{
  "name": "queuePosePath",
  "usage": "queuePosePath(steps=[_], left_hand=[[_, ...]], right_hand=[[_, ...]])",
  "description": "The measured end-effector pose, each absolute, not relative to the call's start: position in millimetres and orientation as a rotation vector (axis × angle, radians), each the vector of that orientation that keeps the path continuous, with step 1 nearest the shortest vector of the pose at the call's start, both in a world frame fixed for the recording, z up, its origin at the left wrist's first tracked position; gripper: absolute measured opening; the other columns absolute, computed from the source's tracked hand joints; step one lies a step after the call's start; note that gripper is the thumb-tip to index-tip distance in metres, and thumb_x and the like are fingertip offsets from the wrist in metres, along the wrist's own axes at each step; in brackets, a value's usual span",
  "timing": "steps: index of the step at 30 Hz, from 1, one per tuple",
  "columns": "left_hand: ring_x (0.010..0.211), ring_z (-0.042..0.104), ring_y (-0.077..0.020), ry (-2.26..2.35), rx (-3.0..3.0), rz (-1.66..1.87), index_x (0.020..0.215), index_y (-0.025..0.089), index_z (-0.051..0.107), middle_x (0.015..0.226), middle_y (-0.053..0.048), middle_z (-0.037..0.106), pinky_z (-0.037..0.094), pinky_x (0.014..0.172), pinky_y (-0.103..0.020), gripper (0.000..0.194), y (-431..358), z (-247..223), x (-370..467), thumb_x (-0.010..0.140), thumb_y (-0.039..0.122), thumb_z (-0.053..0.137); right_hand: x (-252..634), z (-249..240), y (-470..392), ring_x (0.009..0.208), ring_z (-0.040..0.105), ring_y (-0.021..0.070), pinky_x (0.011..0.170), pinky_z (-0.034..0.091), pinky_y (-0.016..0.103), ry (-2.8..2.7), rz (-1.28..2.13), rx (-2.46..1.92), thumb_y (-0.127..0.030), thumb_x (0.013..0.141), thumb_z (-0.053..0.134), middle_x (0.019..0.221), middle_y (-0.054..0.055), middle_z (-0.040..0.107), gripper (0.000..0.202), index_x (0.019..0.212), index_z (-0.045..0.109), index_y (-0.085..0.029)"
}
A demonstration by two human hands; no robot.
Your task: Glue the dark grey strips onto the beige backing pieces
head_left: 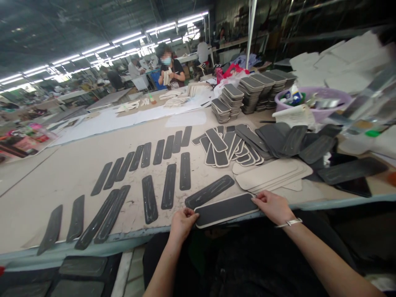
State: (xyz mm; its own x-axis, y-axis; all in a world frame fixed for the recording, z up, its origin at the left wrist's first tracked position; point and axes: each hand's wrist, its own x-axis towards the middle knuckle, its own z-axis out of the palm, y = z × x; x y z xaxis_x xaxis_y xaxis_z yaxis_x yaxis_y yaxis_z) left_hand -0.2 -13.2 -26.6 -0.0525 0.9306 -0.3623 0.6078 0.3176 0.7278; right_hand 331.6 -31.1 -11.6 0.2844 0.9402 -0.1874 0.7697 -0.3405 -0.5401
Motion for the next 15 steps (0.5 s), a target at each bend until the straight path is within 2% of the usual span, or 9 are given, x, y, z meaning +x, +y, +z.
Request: queuePosePath(steps=[4,7,15], left_hand=[[0.052,0.051,-0.0100,1.822,1.421,0.452,0.071,0.016,0.060,0.056,0.002,0.056,0.034,0.049,-0.021,0.017,-16,-18,5,0.064,0.031,0.065],[0.054,0.052,-0.0097,1.879,1.440,0.476,0.074,0.016,0.056,0.057,0.004,0.055,0.035,0.051,-0.020,0.020,-17,-14,7,0.063,0.028,0.068],[0.057,0.054,-0.0106,1.933,1.519,0.464,0.077,0.018,0.052,0.057,0.005,0.056,0.035,0.055,-0.022,0.022,-23,-9,11,0.066,0.030,0.067]], right_hand=[[335,-16,-30,0.065,0.059,0.0181,0.059,0.039,0.027,-1.600,0.711,-2.240,-0.045,0.070,0.052,0.068,0.001,0.065,0.026,0.074,0.061,-0.022],[338,-20,-27,0.065,0.060,0.0190,0.059,0.039,0.029,-1.619,0.746,-2.250,-0.047,0.070,0.051,0.069,0.001,0.065,0.027,0.075,0.062,-0.022],[338,-19,-26,0.067,0.060,0.0196,0.061,0.039,0.030,-1.624,0.773,-2.273,-0.047,0.070,0.051,0.071,0.000,0.066,0.028,0.079,0.063,-0.023]])
